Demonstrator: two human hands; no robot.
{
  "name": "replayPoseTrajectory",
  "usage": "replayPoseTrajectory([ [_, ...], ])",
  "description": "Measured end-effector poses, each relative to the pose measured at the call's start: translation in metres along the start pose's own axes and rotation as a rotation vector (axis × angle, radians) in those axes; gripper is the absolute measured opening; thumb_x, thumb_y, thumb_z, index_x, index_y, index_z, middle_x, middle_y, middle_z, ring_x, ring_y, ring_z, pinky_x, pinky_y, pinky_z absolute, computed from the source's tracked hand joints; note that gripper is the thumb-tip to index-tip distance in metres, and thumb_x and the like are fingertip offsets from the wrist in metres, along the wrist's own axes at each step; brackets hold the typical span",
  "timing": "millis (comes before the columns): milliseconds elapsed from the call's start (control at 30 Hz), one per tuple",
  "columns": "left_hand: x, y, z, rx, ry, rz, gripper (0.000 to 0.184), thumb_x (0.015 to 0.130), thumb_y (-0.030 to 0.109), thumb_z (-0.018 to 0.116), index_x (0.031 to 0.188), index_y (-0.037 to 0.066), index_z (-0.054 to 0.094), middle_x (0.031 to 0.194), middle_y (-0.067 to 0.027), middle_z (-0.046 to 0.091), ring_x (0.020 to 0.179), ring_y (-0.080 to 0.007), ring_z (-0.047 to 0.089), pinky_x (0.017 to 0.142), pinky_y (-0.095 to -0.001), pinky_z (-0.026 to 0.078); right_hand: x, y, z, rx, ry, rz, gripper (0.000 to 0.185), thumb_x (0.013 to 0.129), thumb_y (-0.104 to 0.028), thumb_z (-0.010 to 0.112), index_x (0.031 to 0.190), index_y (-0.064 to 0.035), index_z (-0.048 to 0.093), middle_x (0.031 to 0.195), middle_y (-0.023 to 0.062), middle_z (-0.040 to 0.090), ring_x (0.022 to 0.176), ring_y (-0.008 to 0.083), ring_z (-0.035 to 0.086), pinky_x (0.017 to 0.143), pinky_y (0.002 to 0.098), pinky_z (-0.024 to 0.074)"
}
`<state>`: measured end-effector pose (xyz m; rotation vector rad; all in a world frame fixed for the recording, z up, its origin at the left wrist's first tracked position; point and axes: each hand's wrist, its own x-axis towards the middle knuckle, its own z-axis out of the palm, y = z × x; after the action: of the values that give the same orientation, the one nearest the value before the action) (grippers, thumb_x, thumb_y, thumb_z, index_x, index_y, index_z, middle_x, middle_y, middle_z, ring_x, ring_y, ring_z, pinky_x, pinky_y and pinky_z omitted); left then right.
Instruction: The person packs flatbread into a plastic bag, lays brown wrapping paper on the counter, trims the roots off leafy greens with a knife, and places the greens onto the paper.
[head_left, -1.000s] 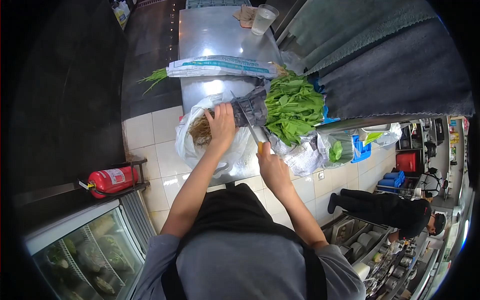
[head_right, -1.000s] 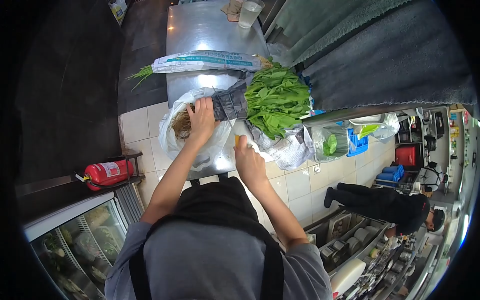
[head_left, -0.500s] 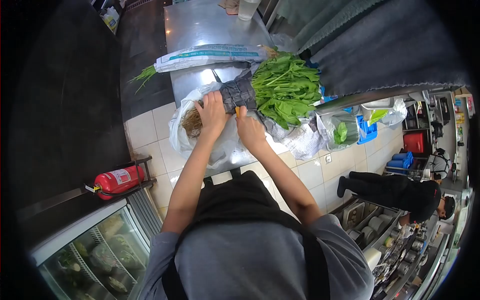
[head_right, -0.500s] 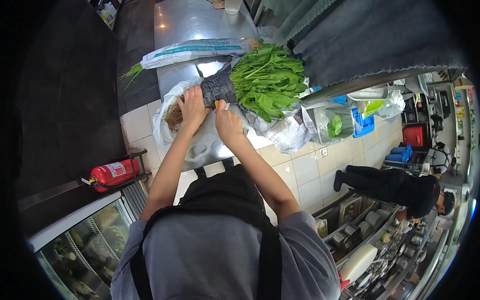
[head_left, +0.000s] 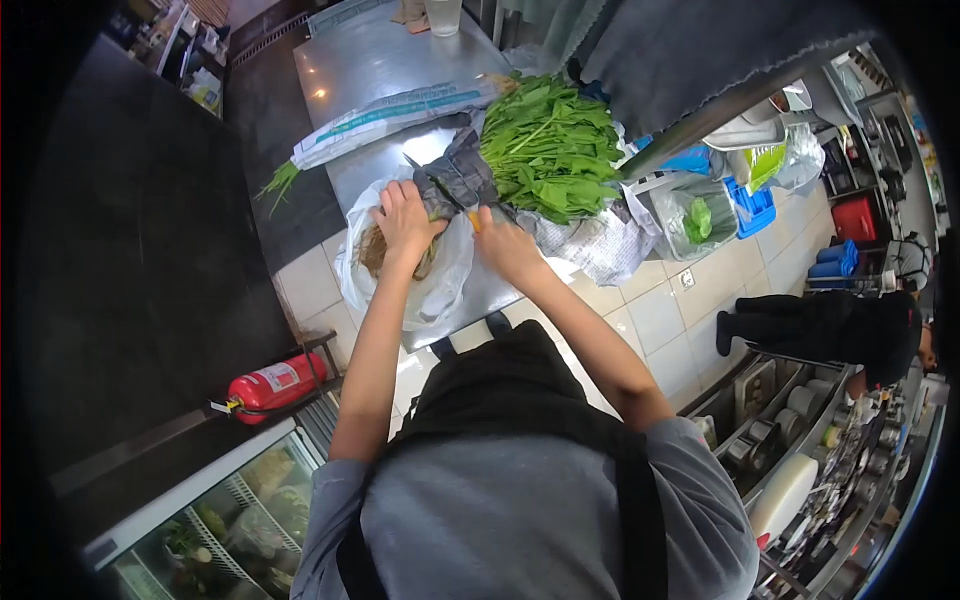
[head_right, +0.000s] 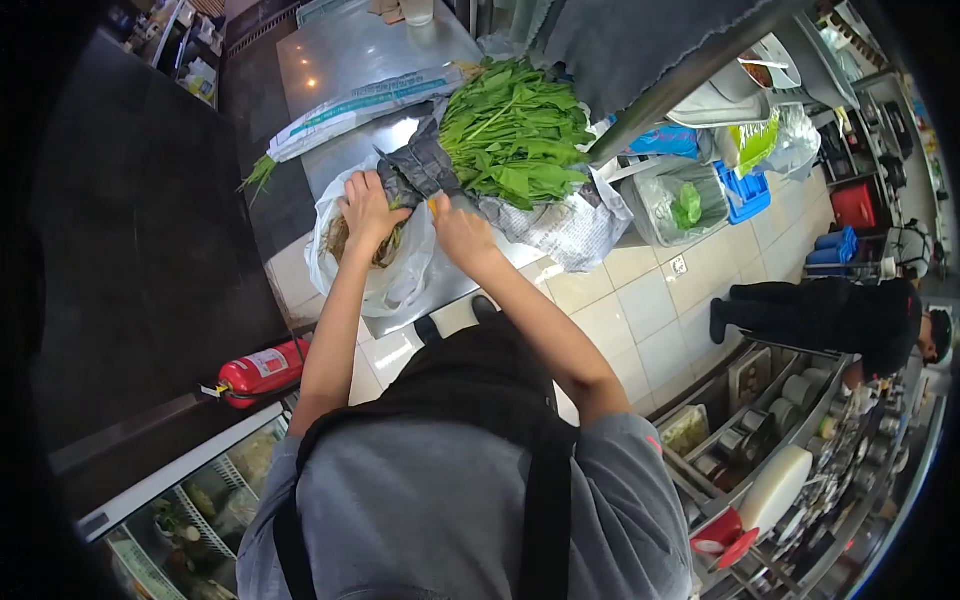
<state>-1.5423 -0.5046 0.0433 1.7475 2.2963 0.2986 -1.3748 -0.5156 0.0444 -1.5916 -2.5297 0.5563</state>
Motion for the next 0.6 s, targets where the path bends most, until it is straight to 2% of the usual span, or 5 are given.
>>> replayPoseTrajectory([
  [33,0.001,0.002,-0.004,0.135,0.033,0.044,0.089,0.047,0.034,0.084,0.116,0.001,0.038,0.13,-0.019,0.03,0.125,-0.0341,0.024,0.093,-0.0609,0.026,-0.011,0.001,-0.001,0.001,0.033,0.024,0.033,0.087,-0.025,0.049,0.106,-0.0012,0.038,0.066,0.0193,0.061,0.06,0.0358,0.062,0.049,0.0427,0.0504],
  [133,0.002,0.006,-0.01,0.259,0.085,0.105,0.09,0.047,0.033,0.085,0.117,0.001,0.039,0.129,-0.0185,0.035,0.123,-0.0348,0.029,0.093,-0.0614,0.025,-0.029,-0.003,0.006,-0.05,-0.045,0.119,0.031,0.087,-0.025,0.048,0.106,-0.002,0.038,0.066,0.02,0.061,0.062,0.0377,0.062,0.051,0.0436,0.0506],
  [333,0.004,-0.01,-0.002,-0.018,-0.038,0.107,0.076,0.047,0.024,0.084,0.107,0.002,0.042,0.107,-0.0164,0.054,0.107,-0.034,0.048,0.087,-0.053,0.036,0.011,0.017,0.032,0.084,0.097,-0.007,0.029,0.087,-0.025,0.047,0.105,-0.0038,0.039,0.066,0.0203,0.061,0.06,0.0378,0.062,0.051,0.0461,0.0496],
  [433,-0.009,-0.015,-0.009,-0.014,0.005,0.156,0.07,0.046,0.021,0.083,0.101,0.003,0.042,0.104,-0.0163,0.055,0.104,-0.0333,0.048,0.082,-0.049,0.04,0.0,0.012,-0.018,0.047,0.016,-0.017,0.026,0.087,-0.025,0.047,0.103,-0.0055,0.041,0.072,0.0187,0.063,0.065,0.0363,0.063,0.054,0.0467,0.0502],
  [600,-0.025,-0.025,-0.009,-0.026,0.002,0.167,0.07,0.046,0.019,0.082,0.101,0.001,0.042,0.102,-0.0168,0.054,0.101,-0.0347,0.049,0.08,-0.046,0.041,0.0,0.015,-0.009,0.038,-0.019,-0.016,0.025,0.087,-0.024,0.048,0.103,-0.0057,0.041,0.072,0.0179,0.064,0.066,0.0361,0.064,0.056,0.0471,0.0504],
])
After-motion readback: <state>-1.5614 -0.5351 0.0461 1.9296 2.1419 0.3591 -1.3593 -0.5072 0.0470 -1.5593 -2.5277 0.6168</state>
